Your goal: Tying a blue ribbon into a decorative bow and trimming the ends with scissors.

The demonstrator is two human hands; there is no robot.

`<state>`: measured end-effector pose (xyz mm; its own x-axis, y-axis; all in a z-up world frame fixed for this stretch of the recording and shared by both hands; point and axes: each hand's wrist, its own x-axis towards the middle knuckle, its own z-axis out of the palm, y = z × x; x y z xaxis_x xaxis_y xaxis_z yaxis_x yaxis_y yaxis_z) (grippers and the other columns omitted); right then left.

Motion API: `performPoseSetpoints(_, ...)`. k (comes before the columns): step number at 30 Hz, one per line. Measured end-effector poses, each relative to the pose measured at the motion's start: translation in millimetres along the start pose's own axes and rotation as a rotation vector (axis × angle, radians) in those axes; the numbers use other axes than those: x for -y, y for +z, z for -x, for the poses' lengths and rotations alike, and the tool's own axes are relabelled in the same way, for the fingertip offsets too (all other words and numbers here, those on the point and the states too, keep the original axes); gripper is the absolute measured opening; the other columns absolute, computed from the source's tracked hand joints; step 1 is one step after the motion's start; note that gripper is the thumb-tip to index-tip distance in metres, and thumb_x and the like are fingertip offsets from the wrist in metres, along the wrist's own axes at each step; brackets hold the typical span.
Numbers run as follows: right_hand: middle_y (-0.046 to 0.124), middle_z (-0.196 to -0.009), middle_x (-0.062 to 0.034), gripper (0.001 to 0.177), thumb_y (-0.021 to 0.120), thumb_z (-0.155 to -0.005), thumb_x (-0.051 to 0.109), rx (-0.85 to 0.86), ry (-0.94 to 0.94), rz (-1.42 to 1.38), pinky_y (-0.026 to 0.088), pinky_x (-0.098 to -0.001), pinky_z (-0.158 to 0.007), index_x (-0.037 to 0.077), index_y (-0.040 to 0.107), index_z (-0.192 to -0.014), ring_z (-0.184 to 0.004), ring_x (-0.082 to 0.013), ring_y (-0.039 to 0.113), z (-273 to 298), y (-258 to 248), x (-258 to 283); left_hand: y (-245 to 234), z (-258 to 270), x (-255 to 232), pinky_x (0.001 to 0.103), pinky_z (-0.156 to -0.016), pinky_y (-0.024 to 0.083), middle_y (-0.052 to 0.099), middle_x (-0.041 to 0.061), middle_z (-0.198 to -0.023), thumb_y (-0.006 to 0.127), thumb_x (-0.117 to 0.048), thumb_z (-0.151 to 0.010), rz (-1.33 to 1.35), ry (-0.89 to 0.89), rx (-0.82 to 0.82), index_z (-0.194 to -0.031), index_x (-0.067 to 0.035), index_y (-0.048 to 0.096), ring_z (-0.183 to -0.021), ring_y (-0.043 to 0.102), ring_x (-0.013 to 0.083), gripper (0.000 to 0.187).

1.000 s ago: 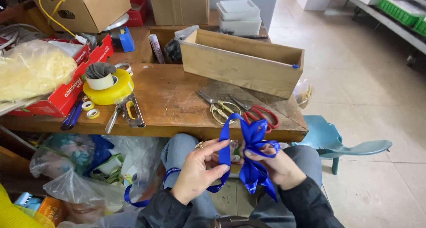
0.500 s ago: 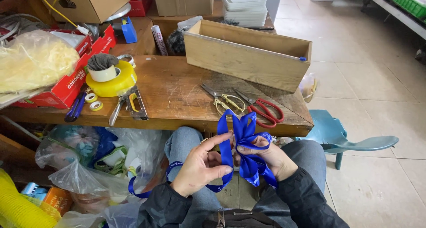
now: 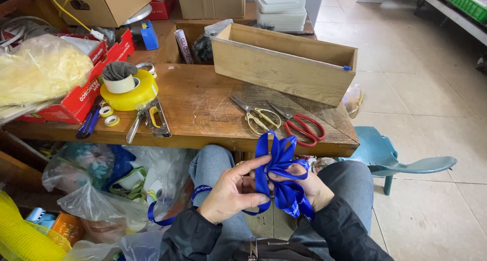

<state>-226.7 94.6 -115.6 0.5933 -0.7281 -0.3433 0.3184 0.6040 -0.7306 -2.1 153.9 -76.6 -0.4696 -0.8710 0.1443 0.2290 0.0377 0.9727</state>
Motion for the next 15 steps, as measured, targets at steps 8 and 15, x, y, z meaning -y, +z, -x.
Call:
performPoseSetpoints(8, 0.071, -0.079, -0.0151, 0.015, 0.076, -0.089, 0.003, 0.019, -0.038, -0.045, 0.06, -0.0322, -0.065, -0.005, 0.071, -0.101, -0.067, -0.0235, 0.071, 0.2, 4.5, -2.8, 0.2, 0.0, 3.4, 0.03, -0.086, 0.062, 0.071, 0.008, -0.106, 0.079, 0.0, -0.086, -0.008, 0.018, 0.004, -0.161, -0.012, 0.045, -0.095, 0.075, 0.016, 0.083)
performPoseSetpoints(15, 0.07, -0.093, -0.0106, 0.019, 0.078, -0.086, 0.004, -0.038, -0.093, -0.042, 0.058, -0.0341, -0.068, -0.001, 0.07, -0.102, -0.075, -0.0214, 0.071, 11.8, 29.1, 3.0, 2.0, -1.3, 1.6, 0.025, -0.067, 0.049, 0.059, -0.005, -0.068, 0.077, 0.002, -0.082, -0.298, -0.027, -0.123, -0.16, -0.024, 0.051, -0.064, 0.052, 0.0052, 0.086)
